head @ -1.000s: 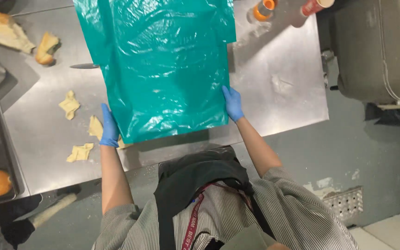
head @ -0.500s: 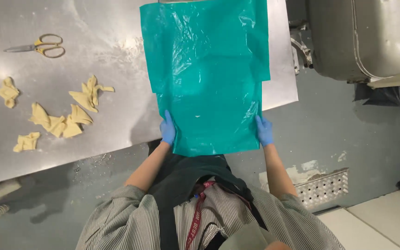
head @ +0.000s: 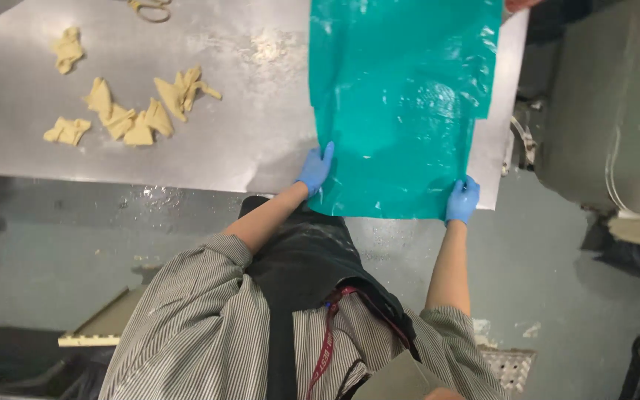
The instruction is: Fold square pastry dough pieces into decorative shapes on a kitchen workbench.
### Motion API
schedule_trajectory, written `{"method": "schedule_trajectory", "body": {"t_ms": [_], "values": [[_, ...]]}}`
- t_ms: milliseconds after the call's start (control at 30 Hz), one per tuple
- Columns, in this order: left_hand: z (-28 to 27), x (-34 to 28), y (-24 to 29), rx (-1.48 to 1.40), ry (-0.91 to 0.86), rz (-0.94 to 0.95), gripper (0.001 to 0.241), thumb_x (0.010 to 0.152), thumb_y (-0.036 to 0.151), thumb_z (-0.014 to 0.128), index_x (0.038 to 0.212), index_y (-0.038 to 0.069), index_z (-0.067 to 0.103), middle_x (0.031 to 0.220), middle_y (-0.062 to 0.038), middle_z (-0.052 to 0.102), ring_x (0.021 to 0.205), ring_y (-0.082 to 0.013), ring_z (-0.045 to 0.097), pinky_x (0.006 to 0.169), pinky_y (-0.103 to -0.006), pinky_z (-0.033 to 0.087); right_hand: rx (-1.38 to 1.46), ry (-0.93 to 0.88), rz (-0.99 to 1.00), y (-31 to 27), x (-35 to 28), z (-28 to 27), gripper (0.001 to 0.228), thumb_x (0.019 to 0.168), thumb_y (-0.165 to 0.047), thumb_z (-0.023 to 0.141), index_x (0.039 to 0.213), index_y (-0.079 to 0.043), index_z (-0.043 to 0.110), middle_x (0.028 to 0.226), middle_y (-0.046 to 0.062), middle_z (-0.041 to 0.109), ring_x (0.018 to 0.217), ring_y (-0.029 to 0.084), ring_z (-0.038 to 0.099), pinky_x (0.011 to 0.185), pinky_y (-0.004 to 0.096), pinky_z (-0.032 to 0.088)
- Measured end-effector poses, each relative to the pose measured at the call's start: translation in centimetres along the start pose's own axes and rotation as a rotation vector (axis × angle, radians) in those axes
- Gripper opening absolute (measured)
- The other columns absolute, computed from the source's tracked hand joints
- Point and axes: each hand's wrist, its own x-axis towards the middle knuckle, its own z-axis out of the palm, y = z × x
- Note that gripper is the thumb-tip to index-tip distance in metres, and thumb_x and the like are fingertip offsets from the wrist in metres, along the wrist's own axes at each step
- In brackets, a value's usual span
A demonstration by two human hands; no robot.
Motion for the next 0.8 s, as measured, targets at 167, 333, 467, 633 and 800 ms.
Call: {"method": "schedule_trajectory", "body": {"t_ms": [167, 333, 467, 633, 800], "values": [[-10.7, -2.2, 1.1, -0.138, 0.349, 0.289, 0.051, 0.104, 0.038, 0.056, 0.137, 0.000, 0.055, 0.122, -0.015, 0.059, 0.094, -0.0236, 0.062, 0.086, -0.0359, 0.054, -0.182, 0.510, -0.255, -9.8, -2.9, -1.5, 0.039, 0.102, -0.018, 0.069, 0.133, 0.004, 0.060, 0.128, 0.026, 0.059, 0.121, 0.042, 0.055, 0.101, 0.051, 0.043], [-28.4, 0.7, -7.8, -0.155, 0.771, 0.264, 0.026, 0.108, 0.020, 0.057, 0.126, 0.004, 0.066, 0.111, -0.010, 0.062, 0.095, -0.0190, 0.060, 0.088, -0.0343, 0.052, 0.021, 0.318, -0.380, -19.5, -4.2, 6.0, 0.036, 0.103, -0.011, 0.067, 0.136, 0.000, 0.060, 0.132, 0.018, 0.062, 0.126, 0.036, 0.057, 0.110, 0.047, 0.044], [-41.1, 1.5, -15.7, -0.160, 1.122, 0.133, 0.022, 0.106, 0.018, 0.058, 0.116, 0.001, 0.067, 0.112, -0.010, 0.067, 0.100, -0.0186, 0.063, 0.089, -0.0330, 0.051, 0.146, 0.024, -0.538, -29.9, -6.8, 14.0, 0.033, 0.099, -0.007, 0.067, 0.132, -0.003, 0.062, 0.130, 0.017, 0.062, 0.125, 0.036, 0.056, 0.109, 0.046, 0.044], [-52.4, 4.0, -24.6, -0.275, 1.236, 0.096, 0.021, 0.102, 0.016, 0.062, 0.115, 0.000, 0.066, 0.112, -0.009, 0.068, 0.103, -0.0188, 0.064, 0.094, -0.0331, 0.052, 0.188, -0.134, -0.760, -41.6, -10.6, 23.1, 0.027, 0.097, -0.005, 0.068, 0.124, -0.004, 0.066, 0.124, 0.017, 0.065, 0.121, 0.036, 0.059, 0.107, 0.045, 0.047], [-58.5, 13.2, -28.6, -0.425, 1.052, 0.170, 0.017, 0.100, 0.014, 0.066, 0.110, 0.002, 0.071, 0.104, -0.008, 0.070, 0.096, -0.0189, 0.064, 0.089, -0.0332, 0.054, 0.240, -0.260, -0.850, -50.9, -13.4, 30.3, 0.026, 0.097, -0.004, 0.068, 0.122, -0.006, 0.067, 0.121, 0.016, 0.065, 0.118, 0.035, 0.061, 0.104, 0.045, 0.048]]}}
